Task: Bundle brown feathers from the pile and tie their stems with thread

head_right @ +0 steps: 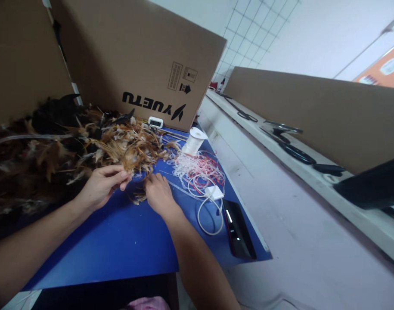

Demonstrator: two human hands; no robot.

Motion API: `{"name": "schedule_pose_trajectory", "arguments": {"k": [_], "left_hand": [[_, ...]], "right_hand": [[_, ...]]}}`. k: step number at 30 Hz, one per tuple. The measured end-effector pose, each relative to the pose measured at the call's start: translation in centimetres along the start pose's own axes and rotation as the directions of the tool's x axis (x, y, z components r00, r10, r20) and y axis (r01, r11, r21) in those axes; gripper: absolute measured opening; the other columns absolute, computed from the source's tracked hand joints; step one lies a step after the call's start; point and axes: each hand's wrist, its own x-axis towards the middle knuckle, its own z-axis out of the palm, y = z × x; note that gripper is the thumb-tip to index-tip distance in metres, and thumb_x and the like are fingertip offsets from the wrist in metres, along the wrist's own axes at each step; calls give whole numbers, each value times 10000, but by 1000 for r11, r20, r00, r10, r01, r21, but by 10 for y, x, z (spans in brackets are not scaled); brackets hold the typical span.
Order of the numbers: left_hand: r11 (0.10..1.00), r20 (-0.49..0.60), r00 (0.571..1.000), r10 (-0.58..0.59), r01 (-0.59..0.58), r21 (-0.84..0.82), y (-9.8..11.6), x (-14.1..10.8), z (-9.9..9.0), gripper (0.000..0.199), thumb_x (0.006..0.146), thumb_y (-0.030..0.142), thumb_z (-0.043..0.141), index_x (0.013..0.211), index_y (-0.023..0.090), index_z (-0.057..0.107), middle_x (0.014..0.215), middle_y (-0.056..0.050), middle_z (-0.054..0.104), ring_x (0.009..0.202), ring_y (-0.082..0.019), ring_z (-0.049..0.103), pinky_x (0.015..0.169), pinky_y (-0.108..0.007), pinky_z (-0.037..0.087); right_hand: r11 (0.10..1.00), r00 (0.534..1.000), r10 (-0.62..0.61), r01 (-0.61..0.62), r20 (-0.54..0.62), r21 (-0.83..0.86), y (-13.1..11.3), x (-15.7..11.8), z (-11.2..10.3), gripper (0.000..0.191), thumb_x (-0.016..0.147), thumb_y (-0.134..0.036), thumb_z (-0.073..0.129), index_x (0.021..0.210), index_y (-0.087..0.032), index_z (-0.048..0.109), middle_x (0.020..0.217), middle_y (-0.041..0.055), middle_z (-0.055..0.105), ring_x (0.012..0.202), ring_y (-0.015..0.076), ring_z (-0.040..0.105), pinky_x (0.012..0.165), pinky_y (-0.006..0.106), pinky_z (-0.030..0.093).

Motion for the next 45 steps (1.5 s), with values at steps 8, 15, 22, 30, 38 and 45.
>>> {"name": "schedule_pose_trajectory", "arguments": {"k": [8, 15, 22, 30, 38, 45], "left_hand": [[995, -7, 997, -83, 82, -59, -1, 1, -1, 156, 733, 271, 723, 680, 130, 683, 544, 11, 575, 482, -60, 478, 496, -176, 370], [977, 45, 982, -182, 186, -105, -11, 1, -1, 184, 739, 299, 722, 674, 130, 682, 559, 8, 577, 480, -50, 480, 489, -162, 363], [959, 87, 966, -245, 254, -125, -13, -3, 3, 188, 718, 301, 743, 662, 133, 681, 619, 5, 606, 479, -41, 492, 489, -158, 385], [938, 132, 951, -281, 301, -170, -13, -5, 5, 176, 725, 312, 740, 728, 142, 696, 532, 10, 602, 474, -54, 521, 501, -150, 412], [920, 116, 941, -318, 336, -202, -11, -10, 13, 183, 676, 296, 778, 694, 146, 675, 548, -9, 649, 481, -81, 565, 510, -179, 464], [932, 67, 942, -328, 334, -141, -11, -10, 13, 189, 671, 286, 780, 737, 132, 692, 555, -7, 644, 505, -88, 570, 530, -194, 476]], "right_hand": [[820, 950, 231, -75, -208, 568, 14, -8, -9, 111, 882, -188, 471, 850, -179, 577, 850, 48, 639, 825, 177, 578, 787, 325, 452], [188, 914, 404, -37, -43, 981, 20, -12, -21, 232, 758, -308, 671, 949, -188, 618, 730, 11, 692, 628, 137, 644, 640, 297, 531], [220, 911, 405, -17, -75, 975, 17, -17, -28, 132, 760, -290, 674, 857, -201, 673, 728, 5, 676, 636, 135, 644, 654, 299, 545], [679, 884, 254, 125, -392, 723, 11, -20, -35, 135, 848, -156, 559, 861, -206, 683, 824, 24, 655, 791, 144, 612, 746, 283, 480], [749, 890, 191, 141, -414, 648, 4, -22, -35, 175, 867, -159, 521, 874, -225, 684, 836, 36, 663, 815, 159, 618, 765, 301, 482], [761, 906, 177, 123, -385, 637, -6, -22, -34, 185, 835, -144, 524, 879, -210, 691, 774, 21, 630, 681, 130, 575, 633, 256, 459]]}}
